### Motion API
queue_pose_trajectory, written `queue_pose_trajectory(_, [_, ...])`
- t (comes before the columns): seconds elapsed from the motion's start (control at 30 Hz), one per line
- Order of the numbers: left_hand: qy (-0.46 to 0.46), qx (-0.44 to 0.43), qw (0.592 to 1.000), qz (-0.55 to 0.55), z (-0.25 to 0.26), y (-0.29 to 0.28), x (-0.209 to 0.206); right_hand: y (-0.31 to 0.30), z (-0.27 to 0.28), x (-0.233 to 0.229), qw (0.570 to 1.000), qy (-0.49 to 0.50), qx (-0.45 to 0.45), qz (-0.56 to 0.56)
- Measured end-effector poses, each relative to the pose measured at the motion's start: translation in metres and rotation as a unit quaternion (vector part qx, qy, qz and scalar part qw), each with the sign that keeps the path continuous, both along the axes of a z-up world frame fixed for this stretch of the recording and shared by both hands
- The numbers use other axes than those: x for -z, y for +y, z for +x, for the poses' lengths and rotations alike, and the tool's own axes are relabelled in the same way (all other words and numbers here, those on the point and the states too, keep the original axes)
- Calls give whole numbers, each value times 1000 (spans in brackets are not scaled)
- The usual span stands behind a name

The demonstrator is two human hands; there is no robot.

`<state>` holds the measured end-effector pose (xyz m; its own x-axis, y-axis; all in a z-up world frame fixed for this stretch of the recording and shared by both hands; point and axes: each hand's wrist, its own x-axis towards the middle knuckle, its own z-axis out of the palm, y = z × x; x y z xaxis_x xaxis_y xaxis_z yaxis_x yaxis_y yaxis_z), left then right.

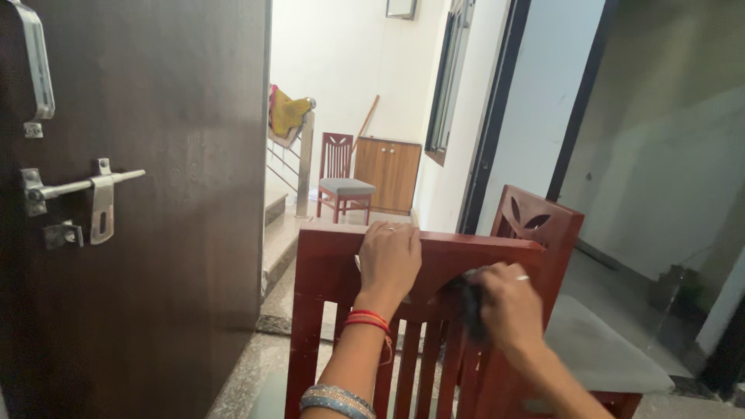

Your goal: The person wipes the edge of a dark wooden table with a dark cloth, then moves to wipe the backrest of a wooden chair. The person uses a cloth to clean the surfaces of the furniture.

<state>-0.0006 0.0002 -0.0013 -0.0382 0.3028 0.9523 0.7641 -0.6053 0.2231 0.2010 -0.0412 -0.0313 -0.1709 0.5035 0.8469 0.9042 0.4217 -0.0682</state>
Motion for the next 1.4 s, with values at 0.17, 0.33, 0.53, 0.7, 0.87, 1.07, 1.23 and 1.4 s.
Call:
queue_pose_trajectory(0.17, [-9,10,1000,10,1,7,6,1,-8,20,1000,11,-6,-5])
queue_pose_trajectory(0.33, [30,70,997,2,-12,12,2,-10,-17,26,993,69,-49,-87])
queue_pose_trajectory(0.53, [-85,-75,988,-109,-79,-17,-10,-55,-21,-4,987,140,-75,-32])
queue_pose_trajectory(0.7, [-155,-18,977,-146,-119,-47,-4,-58,-73,-6,963,139,-226,45])
queue_pose_trajectory(0.87, [-160,-23,969,-185,-121,-55,-12,-33,-132,-2,970,82,-205,99])
queue_pose_trajectory(1.07, [-163,-26,969,-183,-121,-53,-9,-18,-131,33,995,34,-83,36])
queue_pose_trajectory(1.23, [-170,-9,975,-140,-118,-49,-7,-10,-139,32,996,77,-46,29])
queue_pose_trajectory(1.4, [-167,-25,969,-181,-122,-53,-8,-5,-164,25,983,150,-110,-1])
